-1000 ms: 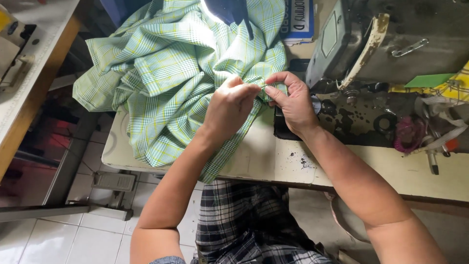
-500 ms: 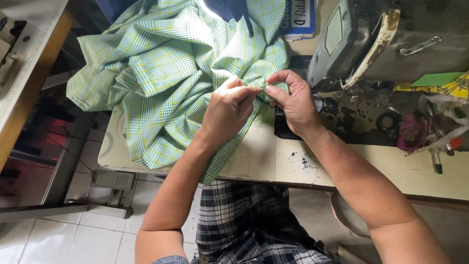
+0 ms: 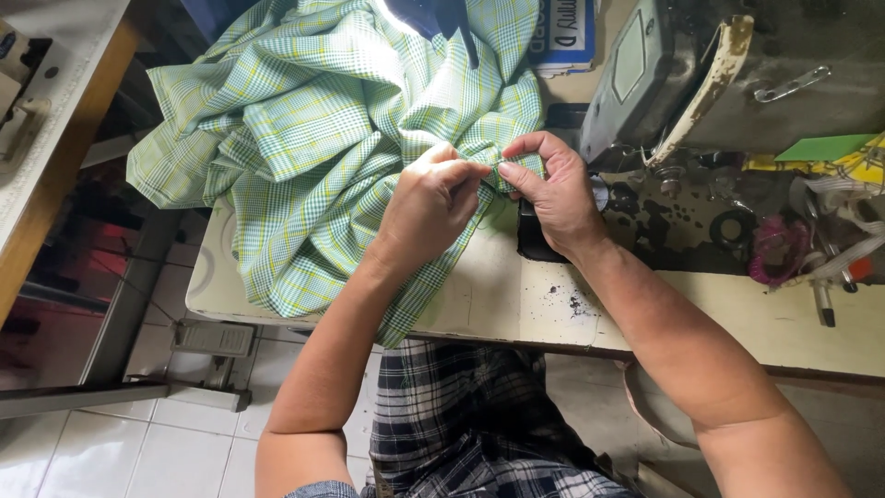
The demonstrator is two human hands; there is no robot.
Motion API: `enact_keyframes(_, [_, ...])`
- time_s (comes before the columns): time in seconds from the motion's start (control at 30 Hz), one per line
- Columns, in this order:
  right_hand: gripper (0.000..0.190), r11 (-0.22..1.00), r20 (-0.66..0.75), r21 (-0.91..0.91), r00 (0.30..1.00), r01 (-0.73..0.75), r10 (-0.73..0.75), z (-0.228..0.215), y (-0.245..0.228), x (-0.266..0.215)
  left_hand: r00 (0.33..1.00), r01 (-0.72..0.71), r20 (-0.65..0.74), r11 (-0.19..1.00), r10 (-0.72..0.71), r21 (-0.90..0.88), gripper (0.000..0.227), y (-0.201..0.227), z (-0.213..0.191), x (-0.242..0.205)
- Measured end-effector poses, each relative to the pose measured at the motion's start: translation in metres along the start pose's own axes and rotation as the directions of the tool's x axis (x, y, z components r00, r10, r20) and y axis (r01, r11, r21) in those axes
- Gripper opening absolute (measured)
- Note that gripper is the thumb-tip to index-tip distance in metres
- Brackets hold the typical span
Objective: A person is hand-sewing a seam on a green checkered fabric garment using a needle and thread.
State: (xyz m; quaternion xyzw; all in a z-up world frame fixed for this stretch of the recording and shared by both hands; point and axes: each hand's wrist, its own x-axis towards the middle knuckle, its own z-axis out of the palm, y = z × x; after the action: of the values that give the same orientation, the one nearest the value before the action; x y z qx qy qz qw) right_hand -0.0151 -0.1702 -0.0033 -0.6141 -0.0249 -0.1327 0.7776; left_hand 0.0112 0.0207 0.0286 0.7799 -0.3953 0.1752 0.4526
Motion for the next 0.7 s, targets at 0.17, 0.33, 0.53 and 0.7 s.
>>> enact_keyframes(0.17, [0.018, 0.998, 0.021, -0.056, 0.999, 0.034, -0.033, 0.004, -0.007, -0.001, 0.999, 0.003, 0.036, 0.999, -0.005, 0.034, 0.013, -0.002, -0.002, 0.001])
enact_keyframes(0.33, [0.019, 0.989, 0.038, -0.125, 0.997, 0.077, -0.073, 0.001, -0.007, 0.0, 0.998, 0.019, 0.054, 0.996, -0.024, 0.082, 0.011, 0.001, -0.004, 0.002])
enact_keyframes(0.53, [0.019, 0.982, 0.055, -0.165, 0.995, 0.089, -0.081, 0.0, -0.009, 0.001, 0.996, 0.036, 0.072, 0.992, -0.045, 0.121, 0.008, 0.006, -0.006, 0.004])
enact_keyframes(0.7, [0.017, 0.985, 0.069, -0.161, 0.996, 0.067, -0.056, 0.001, -0.014, 0.0, 0.994, 0.092, 0.067, 0.996, -0.091, -0.002, 0.011, -0.001, -0.007, 0.005])
